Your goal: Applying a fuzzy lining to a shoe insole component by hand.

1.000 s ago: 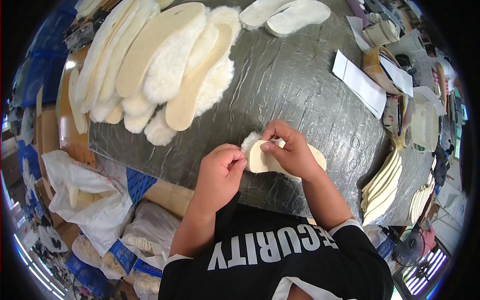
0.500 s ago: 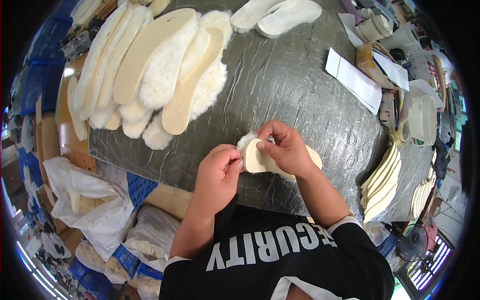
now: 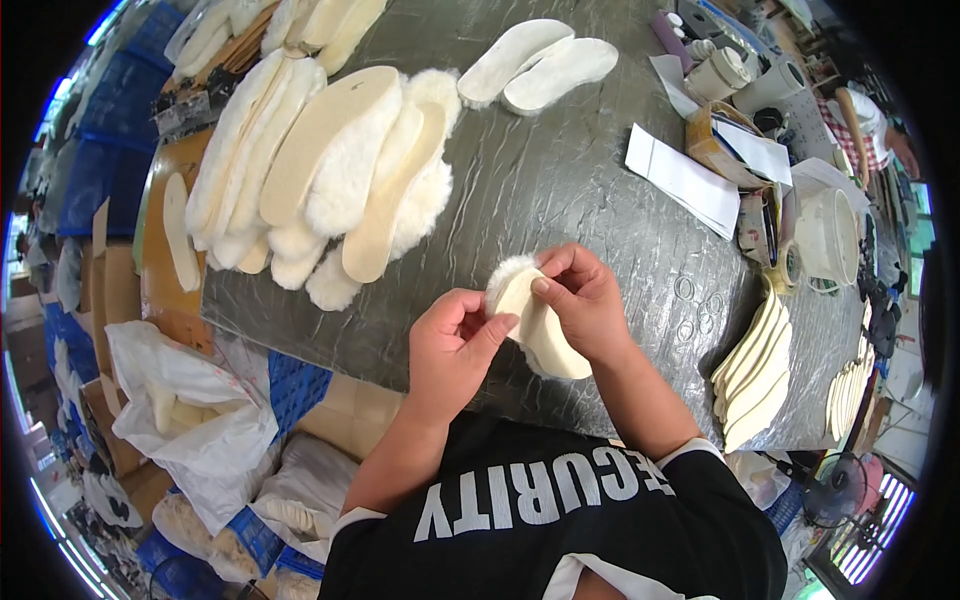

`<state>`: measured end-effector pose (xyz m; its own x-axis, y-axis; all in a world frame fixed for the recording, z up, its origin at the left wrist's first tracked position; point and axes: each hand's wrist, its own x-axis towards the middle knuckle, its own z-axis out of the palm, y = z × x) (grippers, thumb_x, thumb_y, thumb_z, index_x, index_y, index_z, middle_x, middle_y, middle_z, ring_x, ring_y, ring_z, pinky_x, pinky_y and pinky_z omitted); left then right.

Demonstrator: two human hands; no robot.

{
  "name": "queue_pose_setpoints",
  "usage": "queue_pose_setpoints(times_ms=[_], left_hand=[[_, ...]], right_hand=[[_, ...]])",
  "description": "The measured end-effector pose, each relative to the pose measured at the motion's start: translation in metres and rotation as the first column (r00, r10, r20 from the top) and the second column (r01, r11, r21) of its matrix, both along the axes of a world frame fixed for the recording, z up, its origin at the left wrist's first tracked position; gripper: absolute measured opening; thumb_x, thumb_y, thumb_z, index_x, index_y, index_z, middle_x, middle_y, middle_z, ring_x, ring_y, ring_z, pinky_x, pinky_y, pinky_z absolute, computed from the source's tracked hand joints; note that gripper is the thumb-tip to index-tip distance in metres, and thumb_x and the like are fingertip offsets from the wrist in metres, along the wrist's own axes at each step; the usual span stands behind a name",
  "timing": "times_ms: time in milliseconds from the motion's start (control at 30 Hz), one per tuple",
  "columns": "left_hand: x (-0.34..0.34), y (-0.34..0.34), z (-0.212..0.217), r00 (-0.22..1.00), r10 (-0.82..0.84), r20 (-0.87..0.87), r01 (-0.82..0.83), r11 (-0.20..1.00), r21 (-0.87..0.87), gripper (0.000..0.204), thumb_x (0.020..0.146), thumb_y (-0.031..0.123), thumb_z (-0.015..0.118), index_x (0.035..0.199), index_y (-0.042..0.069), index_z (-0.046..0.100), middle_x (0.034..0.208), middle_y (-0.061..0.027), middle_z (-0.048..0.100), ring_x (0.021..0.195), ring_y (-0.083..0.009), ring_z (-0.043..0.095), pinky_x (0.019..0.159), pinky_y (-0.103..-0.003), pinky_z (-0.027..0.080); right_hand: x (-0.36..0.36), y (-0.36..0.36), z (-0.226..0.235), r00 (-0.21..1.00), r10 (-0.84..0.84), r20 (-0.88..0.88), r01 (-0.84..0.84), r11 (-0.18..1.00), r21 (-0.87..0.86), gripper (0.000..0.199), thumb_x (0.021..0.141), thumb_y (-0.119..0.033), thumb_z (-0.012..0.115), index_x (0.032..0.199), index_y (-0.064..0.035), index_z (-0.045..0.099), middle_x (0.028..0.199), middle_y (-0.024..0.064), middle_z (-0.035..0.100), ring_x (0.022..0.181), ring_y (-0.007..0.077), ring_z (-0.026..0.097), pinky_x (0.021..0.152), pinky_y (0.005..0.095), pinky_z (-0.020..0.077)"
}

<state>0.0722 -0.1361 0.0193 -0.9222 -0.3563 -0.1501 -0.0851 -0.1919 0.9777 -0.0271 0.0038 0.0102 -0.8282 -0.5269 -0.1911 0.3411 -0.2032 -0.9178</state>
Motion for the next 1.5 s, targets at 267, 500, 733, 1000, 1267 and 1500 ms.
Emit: queue_pose_setpoints(times_ms=[267, 500, 733, 1000, 1267, 1500], left_hand=[[-0.024, -0.011, 0.028, 0.986, -0.167, 0.006, 0.166, 0.975, -0.149, 0.017, 0.087, 0.011, 0.070, 0.094, -0.003, 0.063, 0.082, -0.0017, 0.061, 0.070, -0.0063, 0.054, 0.065, -0.022, 0.045], [-0.026, 0.004, 0.013, 0.973, -0.195, -0.126, 0.153, 0.947, -0.283, 0.067, 0.076, 0.043, 0.078, 0.120, -0.002, 0.055, 0.105, -0.0064, 0.061, 0.096, -0.0141, 0.056, 0.083, -0.029, 0.046], [-0.020, 0.041, 0.038, 0.954, -0.293, 0.068, 0.265, 0.710, -0.653, 0.061, 0.069, 0.042, 0.079, 0.106, -0.002, 0.059, 0.096, -0.0158, 0.063, 0.090, -0.0315, 0.062, 0.078, -0.038, 0.049], [-0.018, 0.063, 0.048, 0.942, -0.314, 0.114, 0.291, 0.603, -0.743, 0.041, 0.072, 0.034, 0.079, 0.087, 0.000, 0.062, 0.076, -0.0121, 0.056, 0.069, -0.0281, 0.056, 0.062, -0.036, 0.044], [-0.016, 0.071, 0.045, 0.952, -0.296, 0.073, 0.255, 0.646, -0.719, 0.037, 0.075, 0.028, 0.077, 0.076, -0.001, 0.054, 0.068, -0.0136, 0.050, 0.059, -0.0269, 0.048, 0.056, -0.035, 0.041], [-0.015, 0.081, 0.053, 0.951, -0.308, 0.021, 0.225, 0.643, -0.732, 0.035, 0.079, 0.026, 0.072, 0.071, 0.001, 0.049, 0.071, -0.0147, 0.053, 0.064, -0.0356, 0.054, 0.056, -0.042, 0.042]], right_hand=[[-0.008, 0.021, 0.014, 0.994, 0.074, -0.077, -0.073, 0.997, 0.019, 0.018, 0.094, -0.013, 0.058, 0.108, -0.0015, 0.058, 0.097, 0.0011, 0.060, 0.086, 0.0084, 0.055, 0.080, 0.0261, 0.0468], [-0.005, 0.039, 0.009, 0.976, -0.068, 0.207, 0.130, 0.945, -0.301, 0.029, 0.099, -0.022, 0.050, 0.122, -0.0055, 0.054, 0.110, 0.0056, 0.064, 0.103, 0.0181, 0.061, 0.090, 0.0354, 0.0482], [0.007, 0.064, -0.003, 0.958, -0.019, 0.286, 0.159, 0.866, -0.475, 0.032, 0.099, -0.024, 0.047, 0.125, -0.0056, 0.049, 0.117, 0.0083, 0.060, 0.107, 0.0222, 0.059, 0.095, 0.0414, 0.0465], [0.020, 0.076, -0.013, 0.950, 0.014, 0.312, 0.176, 0.800, -0.573, 0.034, 0.098, -0.026, 0.050, 0.126, -0.0055, 0.049, 0.118, 0.0097, 0.060, 0.110, 0.0245, 0.058, 0.098, 0.0437, 0.0457], [0.027, 0.081, -0.009, 0.941, 0.014, 0.337, 0.198, 0.787, -0.584, 0.036, 0.097, -0.027, 0.053, 0.125, -0.0062, 0.049, 0.117, 0.0095, 0.060, 0.109, 0.0242, 0.059, 0.097, 0.0422, 0.0465], [0.030, 0.086, -0.016, 0.946, 0.051, 0.321, 0.165, 0.777, -0.608, 0.034, 0.097, -0.028, 0.052, 0.123, -0.0066, 0.050, 0.115, 0.0080, 0.061, 0.107, 0.0223, 0.059, 0.096, 0.0407, 0.0468]])
